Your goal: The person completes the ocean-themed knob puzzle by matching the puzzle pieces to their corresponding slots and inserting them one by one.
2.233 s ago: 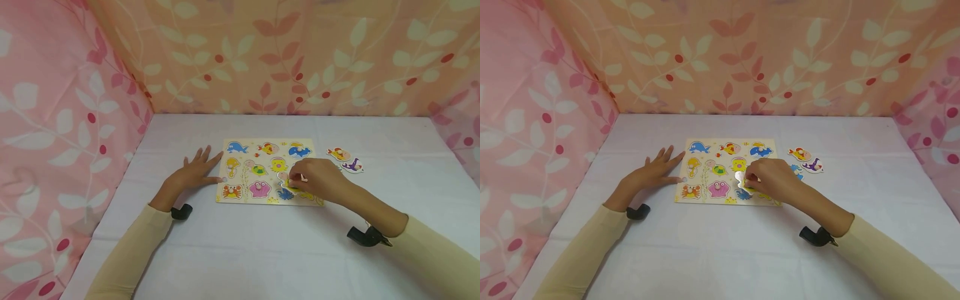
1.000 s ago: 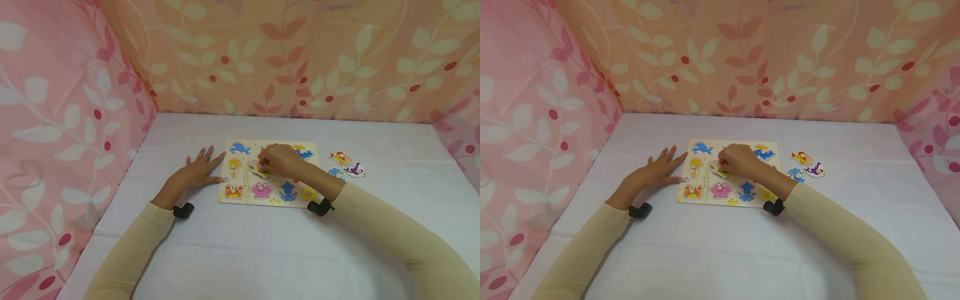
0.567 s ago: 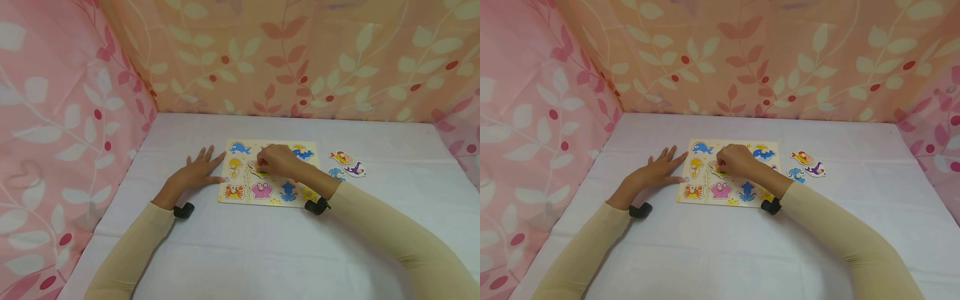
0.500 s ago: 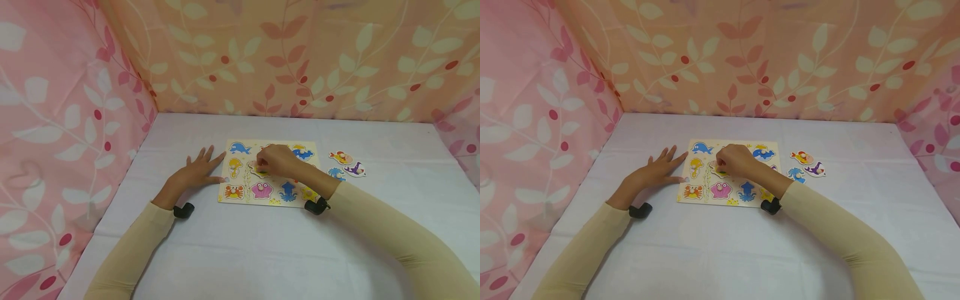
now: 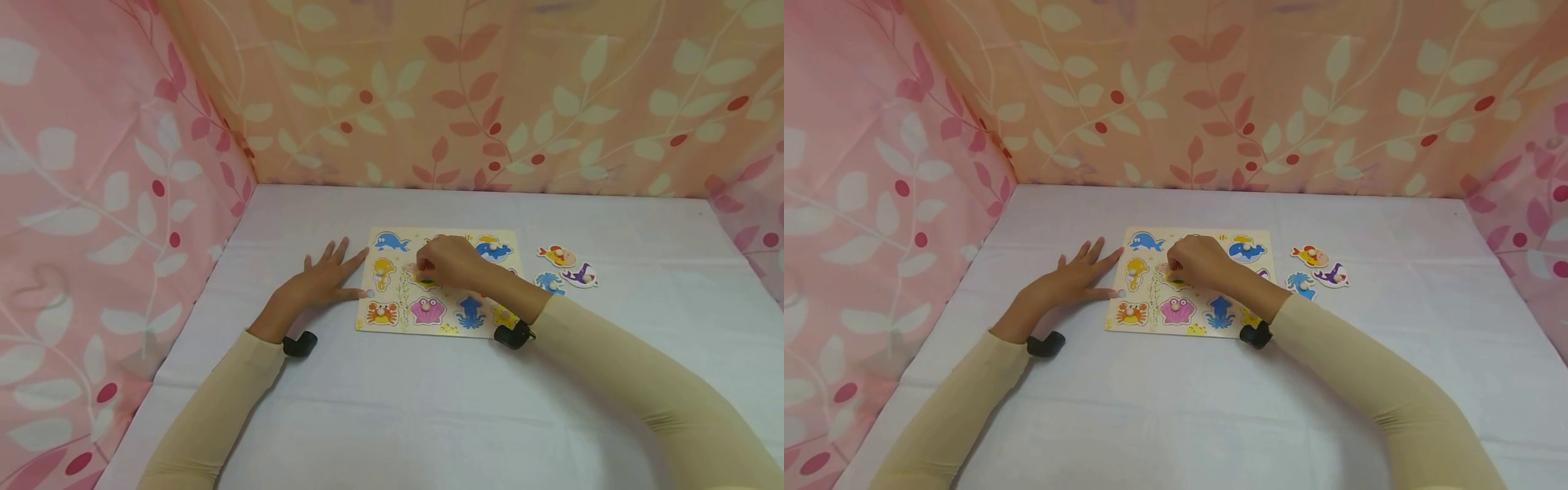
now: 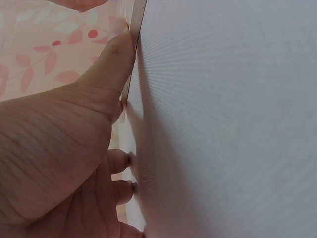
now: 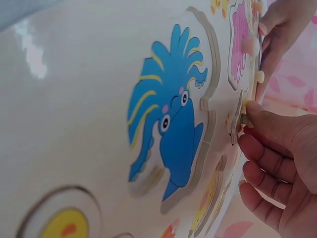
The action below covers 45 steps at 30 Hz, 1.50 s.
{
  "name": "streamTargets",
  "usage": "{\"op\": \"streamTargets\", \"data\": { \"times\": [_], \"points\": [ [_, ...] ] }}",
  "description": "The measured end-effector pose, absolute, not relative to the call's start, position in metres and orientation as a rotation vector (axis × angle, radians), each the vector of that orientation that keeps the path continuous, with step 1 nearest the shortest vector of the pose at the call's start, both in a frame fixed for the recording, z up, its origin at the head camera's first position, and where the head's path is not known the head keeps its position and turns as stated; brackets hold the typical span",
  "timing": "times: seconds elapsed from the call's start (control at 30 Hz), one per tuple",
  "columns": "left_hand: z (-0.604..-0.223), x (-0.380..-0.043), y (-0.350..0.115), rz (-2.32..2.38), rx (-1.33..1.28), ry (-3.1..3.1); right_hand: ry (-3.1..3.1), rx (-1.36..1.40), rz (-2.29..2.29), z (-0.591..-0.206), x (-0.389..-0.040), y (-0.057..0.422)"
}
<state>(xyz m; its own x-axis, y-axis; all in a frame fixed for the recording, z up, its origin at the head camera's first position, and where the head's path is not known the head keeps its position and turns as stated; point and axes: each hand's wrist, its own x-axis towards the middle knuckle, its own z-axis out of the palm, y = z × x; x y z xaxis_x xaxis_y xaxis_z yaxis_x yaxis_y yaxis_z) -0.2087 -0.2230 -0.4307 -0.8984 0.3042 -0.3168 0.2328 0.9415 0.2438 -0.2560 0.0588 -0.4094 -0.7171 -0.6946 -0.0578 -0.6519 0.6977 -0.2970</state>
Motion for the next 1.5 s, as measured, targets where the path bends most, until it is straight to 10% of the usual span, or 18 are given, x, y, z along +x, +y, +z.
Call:
{"op": "streamTargets", "data": {
  "times": [0.7,1.5],
  "points": [
    [-0.429,-0.209,-0.225,0.290,0.391,2.731,2.732,-1.048,-0.475,-0.402,-0.258,0.071],
    [-0.433,-0.209,-0.222,0.259,0.371,2.735,2.929,-0.759,-0.483,-0.356,-0.184,0.230]
  ]
}}
